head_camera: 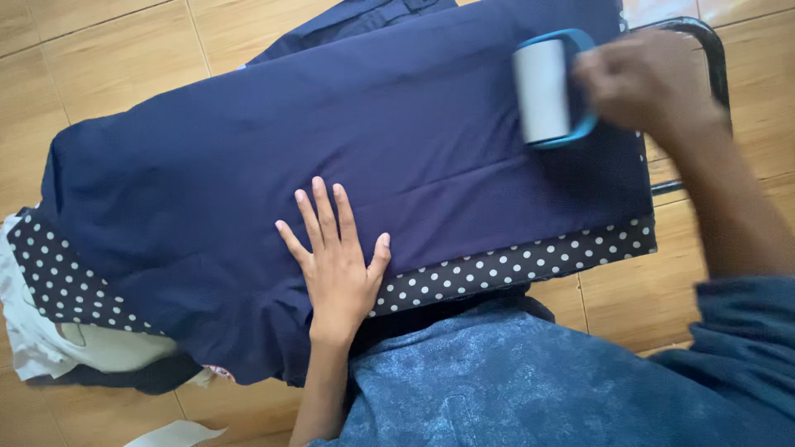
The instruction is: The person uses a lint roller to clean a dark blue shirt and a white t-shirt on a polka-dotted ironing board. They roll the tool over the fabric surfaces to remove lint, then fold the shirts and place them aside.
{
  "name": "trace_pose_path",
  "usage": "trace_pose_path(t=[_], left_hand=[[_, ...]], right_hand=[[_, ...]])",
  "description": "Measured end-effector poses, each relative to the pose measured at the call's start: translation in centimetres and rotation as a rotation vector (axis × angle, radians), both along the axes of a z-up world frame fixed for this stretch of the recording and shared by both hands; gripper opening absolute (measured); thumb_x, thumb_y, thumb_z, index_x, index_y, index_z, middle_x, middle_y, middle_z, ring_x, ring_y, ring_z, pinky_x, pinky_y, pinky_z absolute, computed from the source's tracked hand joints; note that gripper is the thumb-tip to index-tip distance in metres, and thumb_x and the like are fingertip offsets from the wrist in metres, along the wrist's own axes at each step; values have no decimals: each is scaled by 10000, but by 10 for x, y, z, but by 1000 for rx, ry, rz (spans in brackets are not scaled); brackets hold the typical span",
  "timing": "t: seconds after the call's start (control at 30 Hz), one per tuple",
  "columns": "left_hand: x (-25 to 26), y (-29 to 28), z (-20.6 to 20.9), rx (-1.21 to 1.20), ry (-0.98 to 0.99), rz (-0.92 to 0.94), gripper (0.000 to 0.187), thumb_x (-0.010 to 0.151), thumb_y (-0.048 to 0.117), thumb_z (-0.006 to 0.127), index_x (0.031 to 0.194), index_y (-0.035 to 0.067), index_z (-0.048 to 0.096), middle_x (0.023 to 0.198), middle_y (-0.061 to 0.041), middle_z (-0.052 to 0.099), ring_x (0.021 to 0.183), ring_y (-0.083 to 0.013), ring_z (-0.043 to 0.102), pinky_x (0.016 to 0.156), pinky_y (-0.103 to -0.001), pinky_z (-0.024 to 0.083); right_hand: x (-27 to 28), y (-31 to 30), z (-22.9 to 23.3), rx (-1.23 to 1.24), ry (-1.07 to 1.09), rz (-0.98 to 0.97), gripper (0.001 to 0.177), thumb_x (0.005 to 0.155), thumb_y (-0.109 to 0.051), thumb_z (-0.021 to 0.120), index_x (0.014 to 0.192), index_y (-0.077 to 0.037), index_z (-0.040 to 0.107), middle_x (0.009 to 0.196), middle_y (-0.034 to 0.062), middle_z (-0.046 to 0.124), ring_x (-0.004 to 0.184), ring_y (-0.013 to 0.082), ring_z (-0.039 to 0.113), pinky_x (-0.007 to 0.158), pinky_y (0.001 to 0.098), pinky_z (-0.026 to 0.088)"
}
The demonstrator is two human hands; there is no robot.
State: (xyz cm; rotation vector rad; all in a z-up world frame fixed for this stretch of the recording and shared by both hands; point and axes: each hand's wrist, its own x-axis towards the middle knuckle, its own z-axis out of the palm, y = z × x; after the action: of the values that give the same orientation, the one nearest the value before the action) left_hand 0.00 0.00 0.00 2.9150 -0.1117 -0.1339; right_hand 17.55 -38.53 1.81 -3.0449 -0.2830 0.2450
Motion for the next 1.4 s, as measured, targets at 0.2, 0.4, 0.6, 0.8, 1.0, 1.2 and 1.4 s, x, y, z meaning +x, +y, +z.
trace_pose_path(t=[0.2, 0.4, 0.6, 0.8, 1.0, 1.2, 1.4], left_hand=[[-1, -2, 4, -78, -19, 7, 846, 1020, 501, 487, 1632, 7, 177, 1717, -185, 63, 1591, -379, 17, 1230, -661, -31], [-5, 4, 0, -175, -68, -15, 852, 996, 333, 490, 1602, -96, 72, 1700, -260, 45, 1587, -403, 8, 1232, -659, -49], [-14, 9, 0, -259, -99, 17, 808, 973, 179, 440, 1612, -116, 43, 1725, -257, 55, 1617, -403, 30, 1286, -611, -31], [-14, 9, 0, -124, -56, -3, 736, 994, 245, 413, 1598, -113, 190, 1707, -262, 90, 1598, -399, 49, 1273, -596, -16], [-13, 7, 2, -105, -48, -1, 716, 1006, 250, 399, 1593, -124, 234, 1706, -261, 115, 1597, -402, 73, 1273, -597, 3], [-20, 8, 7, -72, -71, -38, 680, 1020, 267, 455, 1563, -105, 283, 1684, -280, 178, 1584, -415, 145, 1267, -606, 63], [-44, 8, 1, -76, -83, -156, 662, 1029, 316, 496, 1565, -43, 350, 1678, -216, 246, 1572, -344, 192, 1263, -566, 87]], right_hand=[[-18, -61, 0, -27, -78, -109, 542, 1193, -307, 486, 824, -32, 772, 595, 144, 656, 504, 248, 587, 612, 415, 513], [-54, 88, 14, 360, 128, 99, 377, 978, -327, 536, 770, -122, 774, 684, 136, 712, 588, 304, 668, 590, 457, 521], [-60, 177, 15, 236, 95, 356, 493, 1013, -363, 484, 707, -60, 725, 764, 124, 740, 657, 331, 703, 629, 459, 556], [-42, 100, -9, 254, -16, 330, 476, 1057, -361, 466, 805, -72, 748, 820, 122, 749, 655, 289, 707, 643, 428, 571], [-51, -16, -10, -92, 75, -61, 585, 1163, -315, 422, 717, -54, 695, 554, 128, 641, 473, 241, 570, 552, 410, 513], [-53, -34, 10, 249, 63, -234, 453, 1124, -292, 430, 913, -11, 716, 640, 138, 637, 466, 165, 577, 438, 350, 476], [-44, 95, 28, 198, 134, 86, 452, 1051, -392, 495, 860, -106, 789, 680, 111, 715, 503, 227, 622, 539, 410, 525]])
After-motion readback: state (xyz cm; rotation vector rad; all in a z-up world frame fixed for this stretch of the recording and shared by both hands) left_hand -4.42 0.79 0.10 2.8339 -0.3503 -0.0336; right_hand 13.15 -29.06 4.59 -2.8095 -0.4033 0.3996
